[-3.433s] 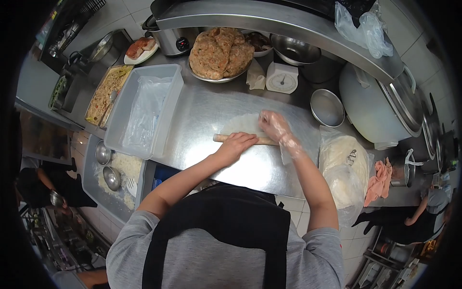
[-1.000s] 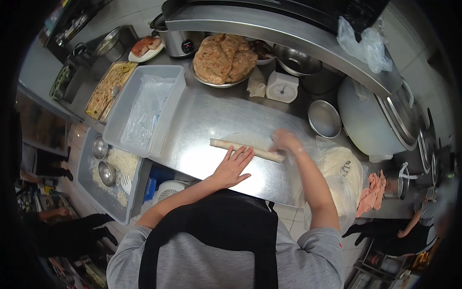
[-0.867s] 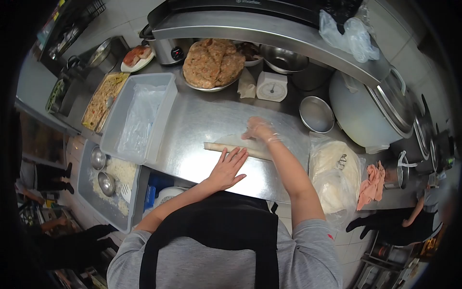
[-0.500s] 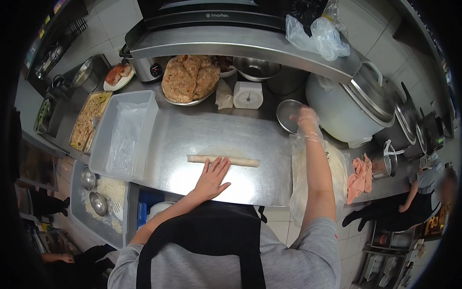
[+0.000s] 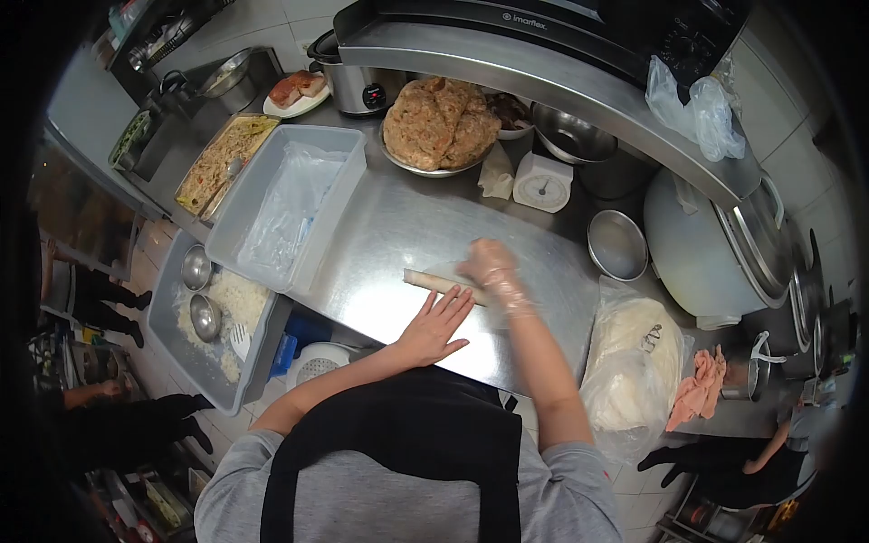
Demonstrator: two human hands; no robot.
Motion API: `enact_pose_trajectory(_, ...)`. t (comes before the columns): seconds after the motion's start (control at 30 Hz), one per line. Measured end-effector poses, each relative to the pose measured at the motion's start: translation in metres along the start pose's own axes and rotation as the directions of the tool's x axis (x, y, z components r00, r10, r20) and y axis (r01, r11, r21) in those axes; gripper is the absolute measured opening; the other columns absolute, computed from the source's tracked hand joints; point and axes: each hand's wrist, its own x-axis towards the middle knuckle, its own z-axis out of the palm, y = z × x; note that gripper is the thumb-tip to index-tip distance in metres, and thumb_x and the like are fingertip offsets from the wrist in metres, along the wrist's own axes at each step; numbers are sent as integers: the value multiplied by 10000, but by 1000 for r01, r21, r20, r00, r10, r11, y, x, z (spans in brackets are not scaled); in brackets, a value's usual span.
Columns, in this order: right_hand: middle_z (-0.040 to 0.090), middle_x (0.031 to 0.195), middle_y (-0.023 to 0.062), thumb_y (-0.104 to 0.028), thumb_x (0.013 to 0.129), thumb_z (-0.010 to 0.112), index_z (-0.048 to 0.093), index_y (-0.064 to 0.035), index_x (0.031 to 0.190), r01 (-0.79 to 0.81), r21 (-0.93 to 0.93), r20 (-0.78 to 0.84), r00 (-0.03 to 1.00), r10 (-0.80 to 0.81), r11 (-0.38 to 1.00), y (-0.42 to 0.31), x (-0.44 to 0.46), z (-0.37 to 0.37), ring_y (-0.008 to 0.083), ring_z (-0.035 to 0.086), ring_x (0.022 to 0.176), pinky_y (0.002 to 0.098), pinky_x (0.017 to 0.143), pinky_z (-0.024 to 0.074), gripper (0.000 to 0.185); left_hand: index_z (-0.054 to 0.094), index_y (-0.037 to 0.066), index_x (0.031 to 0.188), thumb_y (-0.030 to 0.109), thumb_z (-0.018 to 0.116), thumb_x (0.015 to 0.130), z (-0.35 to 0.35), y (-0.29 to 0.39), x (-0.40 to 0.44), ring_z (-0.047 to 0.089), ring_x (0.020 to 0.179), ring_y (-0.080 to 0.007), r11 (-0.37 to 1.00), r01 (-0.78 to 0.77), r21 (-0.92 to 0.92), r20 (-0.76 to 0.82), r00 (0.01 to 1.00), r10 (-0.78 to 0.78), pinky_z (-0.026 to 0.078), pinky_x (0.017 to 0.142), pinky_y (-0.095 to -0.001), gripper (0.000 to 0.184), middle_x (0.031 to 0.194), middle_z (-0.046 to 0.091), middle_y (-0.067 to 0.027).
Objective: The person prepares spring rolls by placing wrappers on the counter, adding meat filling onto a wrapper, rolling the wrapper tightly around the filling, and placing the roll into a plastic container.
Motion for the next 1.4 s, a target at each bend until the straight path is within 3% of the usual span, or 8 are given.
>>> enact_pose_trajectory(0.23,644,969,201,-332,623,751,659,-4,885,-158,8,299,943,148,987,42,24,-2,332,628,903,403,795,486,429,242,9,1407,440,468,891,2,-2,-1,160,1378,-309,999,-15,-43,-38,999,13,168,1090,-521,709,1484,199,-145)
enact_pose_trajectory(0.33,629,1025,206,-337,626,754,660,-7,901,-41,160,3,999,41,986,-3,8,23,335,618,944,398,830,477,439,243,4,1405,432,464,895,4,-1,0,160,1379,-309,1000,-16,-19,-30,999,16,165,1089,-526,702,1484,198,-148)
enact_pose_trajectory(0.53,640,1020,173,-301,615,780,654,-29,997,-21,192,22,1000,17,981,35,-5,28,307,611,967,402,833,467,485,240,4,1407,432,468,894,5,-3,-1,158,1378,-319,999,-27,-43,-45,999,25,162,1085,-537,707,1482,203,-156)
enact_pose_trajectory(0.6,607,1089,170,-368,603,779,643,-38,1032,-148,-63,389,907,161,987,69,11,11,317,562,1056,409,856,454,558,231,5,1411,431,478,889,6,-5,-2,162,1377,-323,998,-28,-54,-56,998,25,163,1084,-540,717,1483,198,-158)
enact_pose_trajectory(1.0,652,968,194,-350,575,783,669,-25,941,-260,20,129,958,255,965,91,-49,-10,355,631,905,421,824,493,503,214,-8,1415,374,523,870,3,3,4,138,1382,-331,999,10,-54,65,998,-7,105,1098,-531,733,1492,178,-154)
enact_pose_trajectory(1.1,653,932,181,-481,635,722,689,-58,916,-141,-274,107,978,176,951,141,-63,-58,330,630,883,406,801,497,509,217,-12,1413,371,510,879,3,3,6,136,1383,-330,999,1,-41,58,998,1,100,1099,-527,720,1488,186,-159)
enact_pose_trajectory(1.23,656,866,172,-411,669,733,694,-79,848,-415,-199,-398,862,314,888,213,-48,-116,329,638,829,421,756,498,379,213,-10,1415,375,508,878,0,3,5,135,1383,-332,999,16,-45,75,997,-13,105,1099,-526,723,1488,179,-166)
enact_pose_trajectory(1.4,660,990,143,-364,695,746,673,-70,936,-635,-181,-321,760,566,751,191,-38,-119,296,627,967,409,805,508,387,202,3,1419,379,518,865,4,0,5,124,1386,-332,998,14,-58,65,998,-10,105,1101,-525,741,1489,174,-165)
